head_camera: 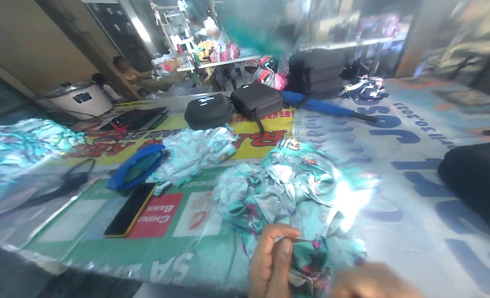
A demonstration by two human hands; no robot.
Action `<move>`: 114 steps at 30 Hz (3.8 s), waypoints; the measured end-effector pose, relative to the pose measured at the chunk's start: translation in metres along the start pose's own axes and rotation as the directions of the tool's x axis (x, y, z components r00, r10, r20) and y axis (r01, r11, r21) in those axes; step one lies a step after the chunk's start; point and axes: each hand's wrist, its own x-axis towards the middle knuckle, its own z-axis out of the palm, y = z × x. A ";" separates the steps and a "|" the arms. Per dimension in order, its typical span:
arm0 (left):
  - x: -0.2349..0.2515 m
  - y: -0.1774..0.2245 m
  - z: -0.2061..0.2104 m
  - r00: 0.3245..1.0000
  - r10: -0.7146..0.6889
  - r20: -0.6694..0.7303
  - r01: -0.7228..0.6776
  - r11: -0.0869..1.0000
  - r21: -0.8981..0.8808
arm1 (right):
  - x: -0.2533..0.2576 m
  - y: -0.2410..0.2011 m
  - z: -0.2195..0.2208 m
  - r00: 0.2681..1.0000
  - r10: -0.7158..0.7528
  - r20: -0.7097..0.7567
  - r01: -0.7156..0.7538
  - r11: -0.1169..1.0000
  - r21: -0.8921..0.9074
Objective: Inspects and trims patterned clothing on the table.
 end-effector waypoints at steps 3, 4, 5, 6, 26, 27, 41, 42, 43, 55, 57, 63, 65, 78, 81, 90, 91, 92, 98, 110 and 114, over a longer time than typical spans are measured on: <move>-0.002 0.000 0.003 1.000 0.014 0.000 -0.014 0.999 0.029 | 0.017 0.000 0.007 0.935 -0.020 -0.353 -0.052 0.980 -0.193; -0.002 0.001 0.004 1.000 0.014 0.001 -0.014 0.999 0.030 | 0.021 0.005 0.008 0.923 -0.064 -0.381 -0.041 0.964 -0.261; -0.002 0.002 0.006 1.000 0.010 0.000 -0.010 1.000 0.024 | 0.024 0.010 0.009 0.918 -0.109 -0.382 -0.023 0.945 -0.325; -0.003 0.002 0.006 1.000 0.000 -0.005 0.000 1.000 0.014 | 0.025 0.015 0.010 0.916 -0.138 -0.376 -0.011 0.929 -0.370; 0.005 0.012 0.005 0.998 0.058 0.001 -0.058 0.997 0.056 | 0.005 -0.005 -0.007 0.955 -0.029 -0.295 -0.155 0.801 -0.578; 0.005 0.012 0.006 0.998 0.062 0.005 -0.062 0.996 0.058 | 0.005 -0.004 -0.007 0.954 -0.030 -0.297 -0.152 0.808 -0.570; 0.003 0.010 0.008 0.999 0.033 0.017 -0.034 0.998 0.045 | 0.002 -0.001 -0.006 0.950 -0.048 -0.308 -0.146 0.804 -0.576; 0.002 0.010 0.008 0.999 0.031 0.017 -0.032 0.999 0.044 | 0.002 -0.001 -0.006 0.950 -0.049 -0.307 -0.147 0.801 -0.581; 0.002 0.010 0.008 0.999 0.030 0.020 -0.031 0.999 0.043 | 0.002 0.000 -0.006 0.951 -0.051 -0.305 -0.145 0.797 -0.586; 0.001 0.002 0.008 0.998 0.044 0.040 -0.046 0.997 0.068 | 0.023 0.031 0.007 0.931 0.110 -0.347 -0.054 0.985 0.166; 0.002 0.000 0.005 0.997 0.056 0.044 -0.060 0.995 0.078 | 0.027 0.031 0.004 0.890 0.126 -0.438 -0.041 0.979 0.198; 0.005 -0.008 -0.004 0.998 0.064 0.016 -0.064 0.997 0.052 | 0.022 0.036 -0.015 0.890 0.097 -0.445 -0.046 0.991 0.124; 0.006 -0.009 -0.004 0.999 0.048 0.016 -0.048 0.998 0.027 | 0.020 0.039 -0.011 0.949 0.083 -0.305 -0.080 0.997 0.022; 0.010 -0.003 -0.008 0.996 -0.033 0.081 0.044 0.990 -0.136 | 0.004 0.013 0.020 0.968 -0.118 -0.222 -0.023 0.837 -0.547; 0.008 -0.008 -0.006 0.986 -0.144 0.087 0.164 0.941 -0.297 | 0.000 0.013 0.020 0.954 -0.057 -0.294 -0.092 0.879 -0.468; -0.003 -0.011 0.007 0.986 -0.072 0.150 0.107 0.965 -0.241 | 0.014 0.018 0.014 0.924 -0.249 -0.291 0.076 0.864 -0.497; -0.003 -0.010 0.008 0.988 -0.077 0.137 0.108 0.967 -0.231 | 0.015 0.020 0.015 0.920 -0.278 -0.278 0.082 0.827 -0.556; -0.003 -0.010 0.008 0.989 -0.081 0.124 0.107 0.969 -0.224 | 0.017 0.021 0.016 0.912 -0.304 -0.275 0.081 0.793 -0.604; -0.009 -0.011 0.012 0.996 -0.047 0.070 0.064 0.967 -0.248 | 0.021 0.025 0.022 0.916 -0.239 -0.324 0.004 0.810 -0.587; -0.010 -0.017 0.007 0.994 -0.078 0.074 0.095 0.958 -0.270 | 0.016 0.018 0.018 0.934 0.053 -0.353 -0.015 0.994 0.110; -0.008 -0.020 0.004 0.995 -0.068 0.070 0.085 0.958 -0.274 | 0.013 0.012 0.014 0.952 0.044 -0.304 0.053 0.951 0.303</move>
